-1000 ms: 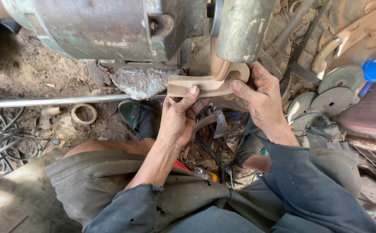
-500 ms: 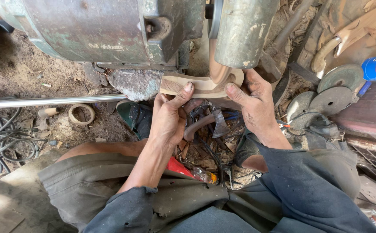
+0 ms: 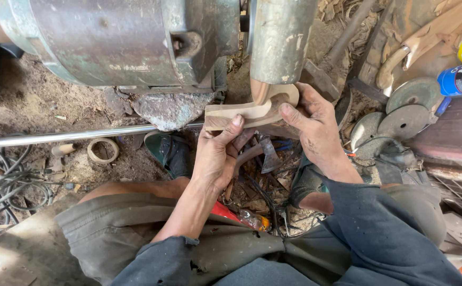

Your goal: The person holds a small curved wooden piece against a rotating grinding wheel, shaping and smoothing its edges. They rotate the piece frequently to work different sides and inspect the surface during the process.

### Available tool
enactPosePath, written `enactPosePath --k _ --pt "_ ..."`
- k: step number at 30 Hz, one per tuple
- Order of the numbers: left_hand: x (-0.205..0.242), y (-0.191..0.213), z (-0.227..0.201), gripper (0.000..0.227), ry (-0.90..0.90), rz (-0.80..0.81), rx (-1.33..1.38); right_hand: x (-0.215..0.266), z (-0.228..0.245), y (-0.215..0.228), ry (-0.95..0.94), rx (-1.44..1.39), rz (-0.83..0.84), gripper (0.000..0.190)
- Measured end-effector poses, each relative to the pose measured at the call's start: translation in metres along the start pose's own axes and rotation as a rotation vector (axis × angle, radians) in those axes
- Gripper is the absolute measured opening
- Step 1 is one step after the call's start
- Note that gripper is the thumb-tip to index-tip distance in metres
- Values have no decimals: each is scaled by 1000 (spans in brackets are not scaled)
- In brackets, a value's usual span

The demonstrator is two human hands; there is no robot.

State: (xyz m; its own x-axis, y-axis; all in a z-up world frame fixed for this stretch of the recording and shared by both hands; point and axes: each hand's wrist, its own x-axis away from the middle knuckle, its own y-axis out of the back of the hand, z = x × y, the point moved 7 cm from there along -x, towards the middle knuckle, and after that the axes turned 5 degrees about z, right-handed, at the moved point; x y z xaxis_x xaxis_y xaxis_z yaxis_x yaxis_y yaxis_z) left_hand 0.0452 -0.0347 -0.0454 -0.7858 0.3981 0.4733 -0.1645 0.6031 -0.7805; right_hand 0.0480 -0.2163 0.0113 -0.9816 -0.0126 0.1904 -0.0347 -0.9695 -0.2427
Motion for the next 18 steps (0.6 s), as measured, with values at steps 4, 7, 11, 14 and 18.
enactPosePath --k 4,7,11,14,18 --pt "-1 4 -4 25 -74 -18 11 -4 0 -1 13 18 36 44" --pt "-3 8 -7 24 -99 -30 -4 -5 -5 -1 -3 7 23 43" --pt "-4 12 -6 25 -99 -47 4 -6 -4 -3 13 -3 22 44" --pt "-1 16 2 25 -76 -77 51 -6 -4 -3 -8 8 32 45" --pt "6 12 13 28 -57 -89 148 -6 1 1 -54 63 87 44"
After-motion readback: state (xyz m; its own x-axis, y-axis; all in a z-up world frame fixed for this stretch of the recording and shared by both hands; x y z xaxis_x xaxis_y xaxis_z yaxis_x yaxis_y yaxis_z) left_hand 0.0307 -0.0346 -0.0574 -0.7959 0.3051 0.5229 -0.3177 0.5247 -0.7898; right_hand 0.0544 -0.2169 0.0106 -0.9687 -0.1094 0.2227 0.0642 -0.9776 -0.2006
